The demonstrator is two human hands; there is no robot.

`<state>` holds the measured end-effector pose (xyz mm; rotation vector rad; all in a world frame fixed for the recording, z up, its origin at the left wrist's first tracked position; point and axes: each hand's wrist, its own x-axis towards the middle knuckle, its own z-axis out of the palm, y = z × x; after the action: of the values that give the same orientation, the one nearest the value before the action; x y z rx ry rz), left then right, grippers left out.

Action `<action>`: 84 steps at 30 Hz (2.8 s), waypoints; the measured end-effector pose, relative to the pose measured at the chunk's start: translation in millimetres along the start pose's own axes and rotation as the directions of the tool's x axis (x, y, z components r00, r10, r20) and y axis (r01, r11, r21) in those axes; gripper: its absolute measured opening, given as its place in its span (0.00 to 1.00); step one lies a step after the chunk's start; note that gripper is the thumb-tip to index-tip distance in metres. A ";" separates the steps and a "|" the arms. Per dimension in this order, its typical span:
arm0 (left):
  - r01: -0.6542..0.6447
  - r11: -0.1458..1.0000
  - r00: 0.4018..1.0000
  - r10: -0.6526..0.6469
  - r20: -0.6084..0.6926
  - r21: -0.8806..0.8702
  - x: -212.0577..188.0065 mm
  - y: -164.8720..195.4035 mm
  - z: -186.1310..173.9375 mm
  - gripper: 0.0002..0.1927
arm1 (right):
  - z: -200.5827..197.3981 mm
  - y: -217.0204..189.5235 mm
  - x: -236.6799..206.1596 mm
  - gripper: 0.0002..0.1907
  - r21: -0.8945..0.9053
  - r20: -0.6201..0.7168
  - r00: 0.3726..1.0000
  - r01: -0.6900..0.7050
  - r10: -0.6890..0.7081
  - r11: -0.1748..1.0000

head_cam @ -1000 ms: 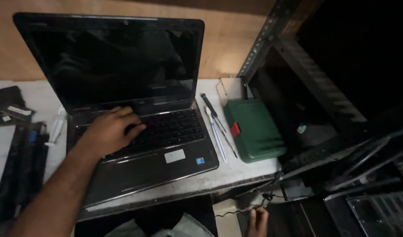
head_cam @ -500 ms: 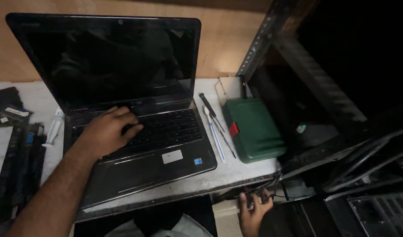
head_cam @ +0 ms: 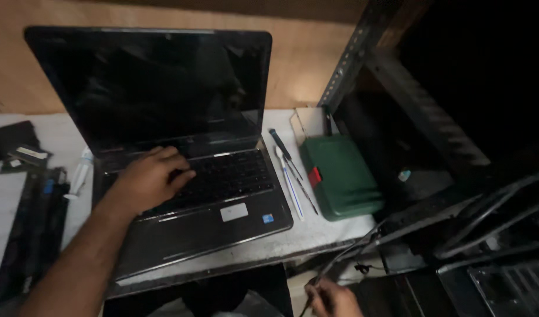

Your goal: The person works on a Dell laptop at a workbench. They press the keyboard area, connect a cable, close and flip the laptop over, open the bottom access panel, remove and reseat a RAM memory module, then flip the laptop back and power it on, with a BIOS boot screen appearing on the display.

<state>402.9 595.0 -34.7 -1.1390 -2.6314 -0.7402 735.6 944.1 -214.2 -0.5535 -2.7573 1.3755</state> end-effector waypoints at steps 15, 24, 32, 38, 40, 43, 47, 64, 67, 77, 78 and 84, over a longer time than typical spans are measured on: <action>0.225 0.905 0.755 0.072 0.651 -0.360 -0.3 104.9 -55.2 0.17 | 12.9 -197.6 45.0 0.11 0.696 0.133 0.975 0.036 -0.178 0.717; 0.052 0.989 0.783 0.046 0.620 -0.139 -2.2 137.1 -41.5 0.13 | -64.6 -267.9 62.0 0.15 -0.016 0.018 0.987 0.161 -0.160 0.987; -0.349 0.935 0.907 0.355 0.226 -0.067 30.3 165.9 -5.1 0.08 | -91.9 -278.4 145.3 0.29 0.385 0.464 0.813 0.173 -0.352 0.907; -0.483 0.821 0.807 0.553 -0.208 0.305 95.9 162.0 -15.7 0.17 | -136.4 -249.6 229.7 0.19 0.494 0.212 0.913 0.207 -0.348 0.844; -0.497 0.788 0.721 0.608 -0.332 0.363 122.8 158.3 -9.2 0.18 | -146.6 -247.6 268.4 0.14 0.524 -0.055 0.882 0.425 -0.468 0.738; -0.462 0.657 0.739 0.657 -0.150 0.596 174.2 154.2 27.2 0.13 | -148.9 -231.6 304.0 0.09 0.196 -0.299 0.830 0.536 -0.471 0.821; -0.421 0.618 0.888 0.430 0.163 0.664 257.8 150.1 109.3 0.12 | -144.5 -205.1 320.7 0.11 -0.440 -0.368 0.753 0.376 -0.546 0.815; -0.481 0.628 0.871 0.257 0.420 0.612 305.6 157.6 122.9 0.11 | -196.0 -154.1 336.1 0.09 -0.470 -0.429 0.621 0.467 -0.656 0.749; -0.465 0.698 0.884 0.327 0.335 0.545 293.3 171.8 88.3 0.13 | -195.5 -160.5 330.1 0.07 -0.429 -0.428 0.623 0.498 -0.655 0.754; -0.496 0.706 0.863 0.465 0.197 0.505 273.3 198.3 44.1 0.16 | -211.3 -178.7 301.5 0.09 -0.187 -0.451 0.605 0.655 -0.656 0.732; -0.471 0.715 0.881 0.410 0.235 0.517 272.9 199.7 42.4 0.15 | -211.2 -179.9 299.3 0.09 -0.150 -0.438 0.603 0.682 -0.667 0.716; -0.445 0.693 0.895 0.357 0.266 0.567 276.8 201.9 41.7 0.15 | -209.2 -174.5 304.3 0.11 0.046 -0.299 0.634 0.756 -0.713 0.653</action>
<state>359.1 909.2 101.4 -1.4876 -2.2770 0.2922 431.4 1105.7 5.3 0.3814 -2.1827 1.1724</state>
